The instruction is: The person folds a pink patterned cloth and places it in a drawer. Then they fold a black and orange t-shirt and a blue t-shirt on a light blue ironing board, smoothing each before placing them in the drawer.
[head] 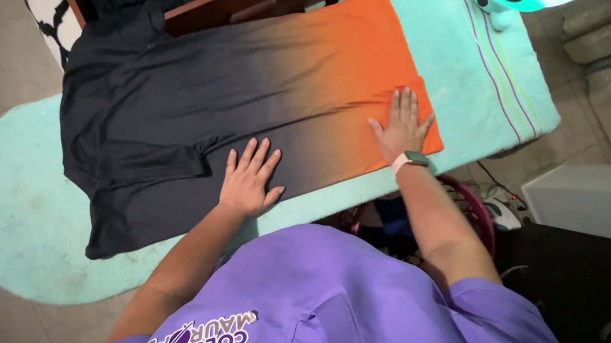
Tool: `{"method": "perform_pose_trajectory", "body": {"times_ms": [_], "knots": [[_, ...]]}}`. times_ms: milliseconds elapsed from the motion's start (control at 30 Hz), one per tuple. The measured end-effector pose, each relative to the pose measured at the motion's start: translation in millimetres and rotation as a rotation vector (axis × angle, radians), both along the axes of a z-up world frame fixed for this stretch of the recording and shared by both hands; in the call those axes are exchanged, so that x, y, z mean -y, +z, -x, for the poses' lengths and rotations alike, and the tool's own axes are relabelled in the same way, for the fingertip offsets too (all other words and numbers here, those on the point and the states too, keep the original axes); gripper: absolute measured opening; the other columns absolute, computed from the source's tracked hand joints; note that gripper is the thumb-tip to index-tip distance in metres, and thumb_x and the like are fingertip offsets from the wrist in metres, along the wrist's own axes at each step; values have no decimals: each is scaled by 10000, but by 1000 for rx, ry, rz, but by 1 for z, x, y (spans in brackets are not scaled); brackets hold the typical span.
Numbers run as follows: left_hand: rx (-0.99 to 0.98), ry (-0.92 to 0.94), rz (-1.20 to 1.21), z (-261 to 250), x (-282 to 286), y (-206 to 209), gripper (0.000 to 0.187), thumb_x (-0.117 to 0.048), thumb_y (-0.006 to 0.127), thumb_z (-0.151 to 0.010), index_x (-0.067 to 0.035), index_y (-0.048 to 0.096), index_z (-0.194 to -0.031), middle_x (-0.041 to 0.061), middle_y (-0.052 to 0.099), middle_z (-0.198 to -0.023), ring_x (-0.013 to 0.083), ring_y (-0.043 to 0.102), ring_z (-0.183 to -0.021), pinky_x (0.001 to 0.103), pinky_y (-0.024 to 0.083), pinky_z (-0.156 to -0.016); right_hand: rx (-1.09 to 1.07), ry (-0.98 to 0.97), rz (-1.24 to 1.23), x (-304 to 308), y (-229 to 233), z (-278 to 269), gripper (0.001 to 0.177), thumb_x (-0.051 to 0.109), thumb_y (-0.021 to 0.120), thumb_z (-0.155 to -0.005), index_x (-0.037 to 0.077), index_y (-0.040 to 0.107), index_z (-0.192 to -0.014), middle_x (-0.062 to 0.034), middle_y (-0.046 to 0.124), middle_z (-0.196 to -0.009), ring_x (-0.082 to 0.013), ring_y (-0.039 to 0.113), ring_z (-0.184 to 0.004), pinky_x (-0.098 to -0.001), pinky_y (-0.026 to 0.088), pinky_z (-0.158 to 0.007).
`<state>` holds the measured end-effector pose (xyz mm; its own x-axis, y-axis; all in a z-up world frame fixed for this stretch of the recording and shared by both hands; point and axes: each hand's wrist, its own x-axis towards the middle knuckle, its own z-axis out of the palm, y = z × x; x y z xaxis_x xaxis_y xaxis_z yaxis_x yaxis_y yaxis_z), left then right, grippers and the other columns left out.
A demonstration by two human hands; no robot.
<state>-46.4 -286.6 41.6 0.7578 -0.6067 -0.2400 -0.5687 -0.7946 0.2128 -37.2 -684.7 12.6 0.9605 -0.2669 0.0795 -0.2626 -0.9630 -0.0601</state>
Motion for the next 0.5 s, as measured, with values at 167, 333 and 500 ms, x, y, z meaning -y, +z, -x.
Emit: {"method": "perform_pose_trajectory", "body": {"times_ms": [167,333,500], "knots": [[4,2,9,0,0,4,858,-692,470,-935,-328,197,-1662,18,92,-1763,281,54,-1619,633,126,-1253,-39,196,30,-60,3,11,940,753,445,-952,206,200,-1676,-107,154,-1747,-294,143,-1604,-839,160,-1114],[19,-3,1,0,1,4,856,-693,485,-931,-324,220,-1658,22,101,-1763,286,63,-1617,633,140,-1251,-208,470,16,-90,21,38,909,814,388,-906,326,226,-1656,-30,139,-1758,-276,118,-1614,-834,135,-1132],[16,4,12,0,0,0,850,-690,472,-936,-332,206,-1660,10,99,-1764,275,58,-1620,623,124,-1255,-88,250,24,-23,3,29,861,733,368,-984,298,127,-1687,-86,89,-1758,-313,33,-1613,-837,99,-1104]]}}
